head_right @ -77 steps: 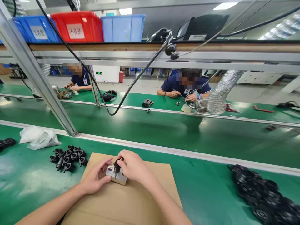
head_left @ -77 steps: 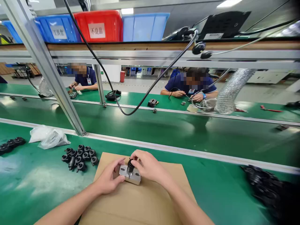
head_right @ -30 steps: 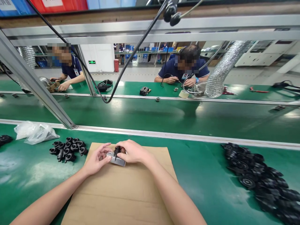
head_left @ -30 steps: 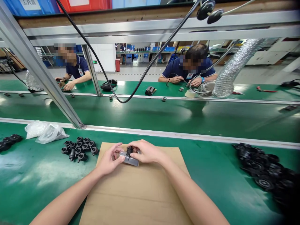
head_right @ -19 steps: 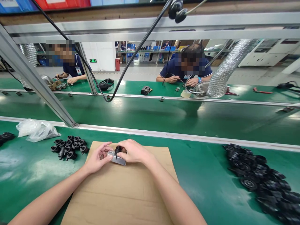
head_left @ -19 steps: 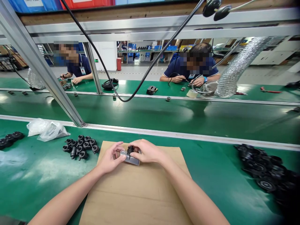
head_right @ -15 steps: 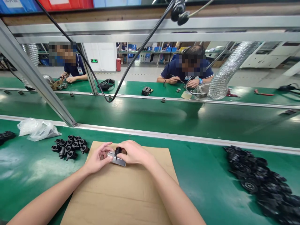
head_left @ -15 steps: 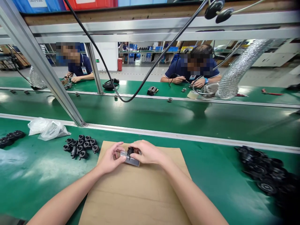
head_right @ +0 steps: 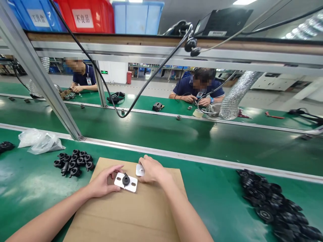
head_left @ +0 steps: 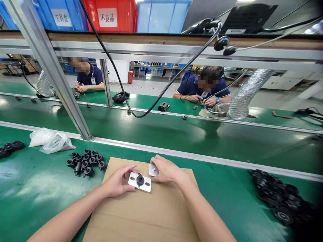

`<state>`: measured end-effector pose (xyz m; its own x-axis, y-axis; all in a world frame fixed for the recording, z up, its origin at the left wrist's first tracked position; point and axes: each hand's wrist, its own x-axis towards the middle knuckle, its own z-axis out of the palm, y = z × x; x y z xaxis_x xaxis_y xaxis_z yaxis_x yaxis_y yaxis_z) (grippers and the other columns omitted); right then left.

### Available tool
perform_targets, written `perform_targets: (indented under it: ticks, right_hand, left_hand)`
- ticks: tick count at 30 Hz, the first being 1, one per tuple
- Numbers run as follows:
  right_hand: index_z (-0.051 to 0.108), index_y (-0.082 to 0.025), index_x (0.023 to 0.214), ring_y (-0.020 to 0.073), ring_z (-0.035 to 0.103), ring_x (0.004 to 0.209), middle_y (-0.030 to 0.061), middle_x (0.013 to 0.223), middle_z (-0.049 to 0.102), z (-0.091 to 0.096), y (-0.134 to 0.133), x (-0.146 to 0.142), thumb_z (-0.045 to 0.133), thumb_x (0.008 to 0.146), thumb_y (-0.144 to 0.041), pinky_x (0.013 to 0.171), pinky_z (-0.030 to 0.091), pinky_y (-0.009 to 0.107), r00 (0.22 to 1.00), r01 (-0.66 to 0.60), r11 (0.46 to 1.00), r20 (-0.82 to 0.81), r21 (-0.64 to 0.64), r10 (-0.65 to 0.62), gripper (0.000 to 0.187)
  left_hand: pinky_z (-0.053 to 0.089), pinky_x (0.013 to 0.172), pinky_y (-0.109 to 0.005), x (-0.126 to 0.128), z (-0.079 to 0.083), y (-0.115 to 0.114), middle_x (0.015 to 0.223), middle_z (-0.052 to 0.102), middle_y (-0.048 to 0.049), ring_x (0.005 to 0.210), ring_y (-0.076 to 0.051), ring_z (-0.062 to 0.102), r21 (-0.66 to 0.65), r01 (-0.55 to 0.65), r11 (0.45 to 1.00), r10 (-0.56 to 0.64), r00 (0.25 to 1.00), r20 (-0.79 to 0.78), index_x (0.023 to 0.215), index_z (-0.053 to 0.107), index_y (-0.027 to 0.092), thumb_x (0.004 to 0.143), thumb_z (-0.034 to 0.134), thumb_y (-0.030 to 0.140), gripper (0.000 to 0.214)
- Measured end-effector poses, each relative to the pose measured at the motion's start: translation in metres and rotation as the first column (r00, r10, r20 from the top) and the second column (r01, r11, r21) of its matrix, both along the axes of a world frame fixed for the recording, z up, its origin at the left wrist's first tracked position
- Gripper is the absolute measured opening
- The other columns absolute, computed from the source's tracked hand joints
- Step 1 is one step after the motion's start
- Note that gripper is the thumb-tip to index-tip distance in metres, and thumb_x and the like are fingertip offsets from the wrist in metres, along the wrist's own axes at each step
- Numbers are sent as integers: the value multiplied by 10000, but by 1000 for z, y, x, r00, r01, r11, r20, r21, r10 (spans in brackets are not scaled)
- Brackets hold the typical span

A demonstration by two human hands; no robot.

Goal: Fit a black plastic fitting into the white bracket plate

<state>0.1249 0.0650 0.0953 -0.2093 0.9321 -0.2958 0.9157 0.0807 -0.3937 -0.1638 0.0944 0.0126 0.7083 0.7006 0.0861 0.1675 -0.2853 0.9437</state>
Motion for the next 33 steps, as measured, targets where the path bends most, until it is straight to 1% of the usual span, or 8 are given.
perform_targets:
  ticks: [7, 11, 16, 22, 25, 28, 30, 33]
  right_hand:
    - [637, -192, 1041, 259, 598, 915, 70, 1066, 610, -10, 7, 15, 798, 740, -174, 779, 459, 348, 977, -8, 997, -212, 75, 24, 342]
    - [612, -238, 1262, 235, 649, 1028, 63, 1246, 645, -14, 17, 29, 742, 774, -187, 879, 538, 345, 859, -67, 993, -500, 98, 108, 507]
    - [645, -236, 1244, 291, 569, 1306, 96, 1428, 601, -10, 21, 32, 715, 760, -188, 1074, 486, 425, 714, -61, 981, -678, 186, 173, 492]
    - [582, -237, 1315, 281, 646, 1156, 133, 1405, 604, -4, 16, 34, 883, 761, -451, 946, 542, 399, 603, -122, 985, -779, 120, 170, 665]
    - [582, -215, 1279, 256, 660, 1008, 114, 1244, 659, 3, 12, 30, 861, 750, -576, 830, 550, 360, 630, -136, 987, -761, 86, 153, 698]
    - [648, -211, 1201, 213, 597, 871, 49, 1029, 655, 11, 6, 18, 884, 738, -418, 770, 489, 325, 744, -91, 991, -654, 99, 134, 560]
    - [689, -219, 1150, 204, 550, 851, 29, 1002, 632, 16, 0, 6, 910, 670, -283, 733, 432, 304, 811, -67, 989, -570, 133, 131, 532]
    - [702, -219, 1039, 204, 543, 855, 11, 998, 624, 20, -9, -12, 940, 602, -272, 690, 385, 287, 871, -118, 980, -457, 162, 181, 500]
  left_hand:
    - [454, 934, -346, 1, 2, -3, 1327, 641, -55, 1002, -207, 552, 28, 2, 1000, -2, 1000, -22, 1511, 523, 300, 806, 864, 316, 783]
    - [451, 924, -340, 3, 4, -4, 1307, 647, -55, 991, -205, 546, 33, 9, 999, -8, 999, -33, 1493, 542, 286, 808, 851, 302, 751]
    - [447, 927, -334, 3, 4, -4, 1312, 648, -52, 991, -202, 543, 31, 7, 999, -5, 999, -45, 1473, 562, 275, 801, 849, 283, 731]
    - [446, 915, -325, 3, 3, -4, 1310, 654, -40, 991, -199, 548, 48, 19, 999, -17, 999, -42, 1470, 566, 288, 810, 854, 321, 721]
    - [454, 915, -327, 3, 3, -4, 1328, 651, -49, 997, -203, 554, 56, 17, 998, -15, 999, -41, 1468, 567, 278, 815, 847, 335, 713]
    - [466, 931, -341, 2, 1, -4, 1350, 635, -71, 1003, -211, 562, 58, 6, 998, -4, 999, -42, 1472, 565, 252, 811, 845, 358, 725]
    - [473, 938, -348, 2, 0, -4, 1336, 634, -84, 1004, -218, 564, 60, 2, 998, 1, 999, -40, 1471, 566, 234, 808, 847, 387, 737]
    - [480, 933, -346, 3, 0, -4, 1291, 645, -88, 1015, -226, 571, 63, -3, 998, 5, 999, -41, 1457, 576, 225, 807, 843, 395, 723]
